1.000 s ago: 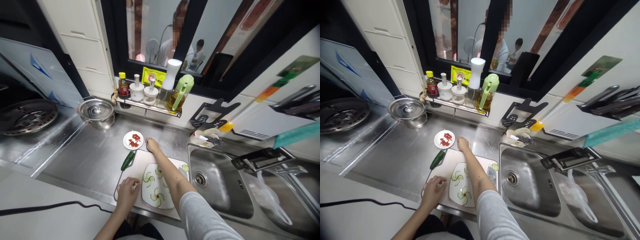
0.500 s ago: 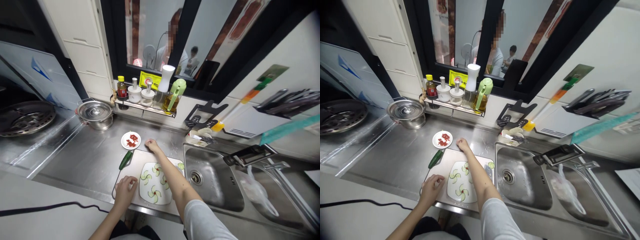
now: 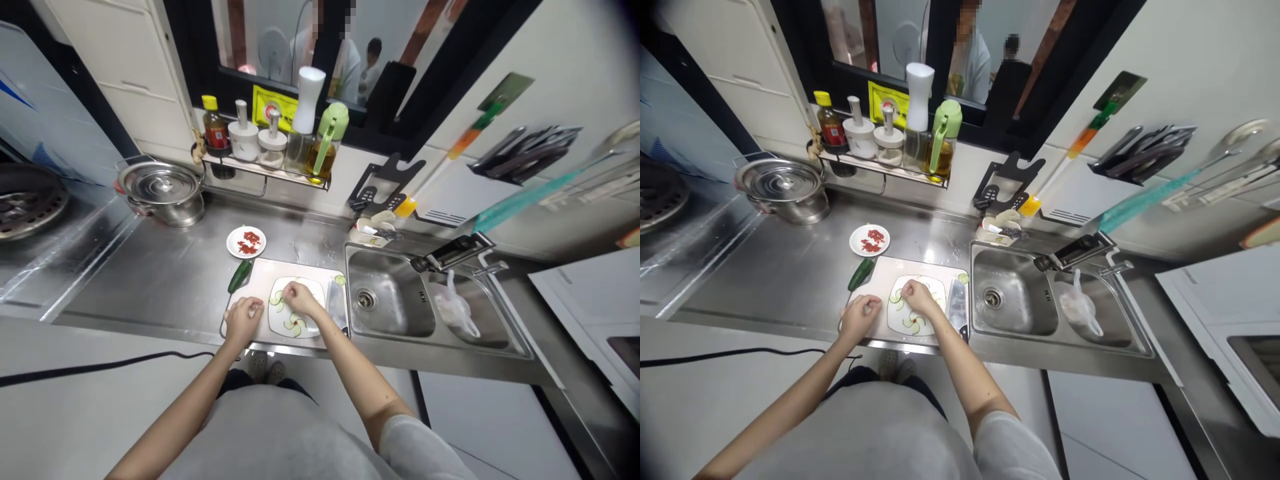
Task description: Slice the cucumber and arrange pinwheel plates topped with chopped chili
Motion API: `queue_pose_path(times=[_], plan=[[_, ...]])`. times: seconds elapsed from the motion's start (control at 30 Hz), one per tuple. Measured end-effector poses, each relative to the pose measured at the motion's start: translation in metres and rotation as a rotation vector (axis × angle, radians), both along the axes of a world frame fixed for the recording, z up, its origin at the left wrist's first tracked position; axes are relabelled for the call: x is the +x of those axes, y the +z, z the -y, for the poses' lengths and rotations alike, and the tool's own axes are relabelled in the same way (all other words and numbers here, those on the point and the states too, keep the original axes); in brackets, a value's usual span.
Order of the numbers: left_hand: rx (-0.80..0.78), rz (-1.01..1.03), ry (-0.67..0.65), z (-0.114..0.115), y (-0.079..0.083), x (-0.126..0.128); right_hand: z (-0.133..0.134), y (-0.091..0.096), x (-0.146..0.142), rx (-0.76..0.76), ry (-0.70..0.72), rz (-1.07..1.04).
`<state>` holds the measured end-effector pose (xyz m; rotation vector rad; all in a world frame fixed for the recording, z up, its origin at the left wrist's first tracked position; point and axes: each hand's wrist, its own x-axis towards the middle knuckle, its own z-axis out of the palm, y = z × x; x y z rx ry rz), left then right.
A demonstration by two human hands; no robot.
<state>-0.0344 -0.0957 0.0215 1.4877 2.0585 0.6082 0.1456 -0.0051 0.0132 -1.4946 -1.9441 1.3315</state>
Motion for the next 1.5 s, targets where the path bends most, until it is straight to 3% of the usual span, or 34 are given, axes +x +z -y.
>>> queue_pose_path(times=[0.13, 0.5, 0.9, 1.3, 1.5], plan=[[-0.022, -0.026, -0.014, -0.004, -0.005, 0.005, 0.013, -0.004, -0.004, 0.070, 0.001, 0.173], [-0.067, 0.018, -0.037, -0.009, -0.007, 0.013, 0.014, -0.009, -0.018, 0.109, 0.038, 0.402], [-0.074, 0.011, -0.024, -0.008, -0.012, 0.012, 0.014, -0.013, -0.022, 0.127, 0.078, 0.495], [-0.074, 0.000, -0.027, -0.009, -0.019, 0.013, 0.014, -0.009, -0.022, 0.050, 0.064, 0.495], [-0.073, -0.005, -0.034, -0.011, -0.020, 0.012, 0.013, -0.009, -0.016, 0.085, 0.066, 0.454]])
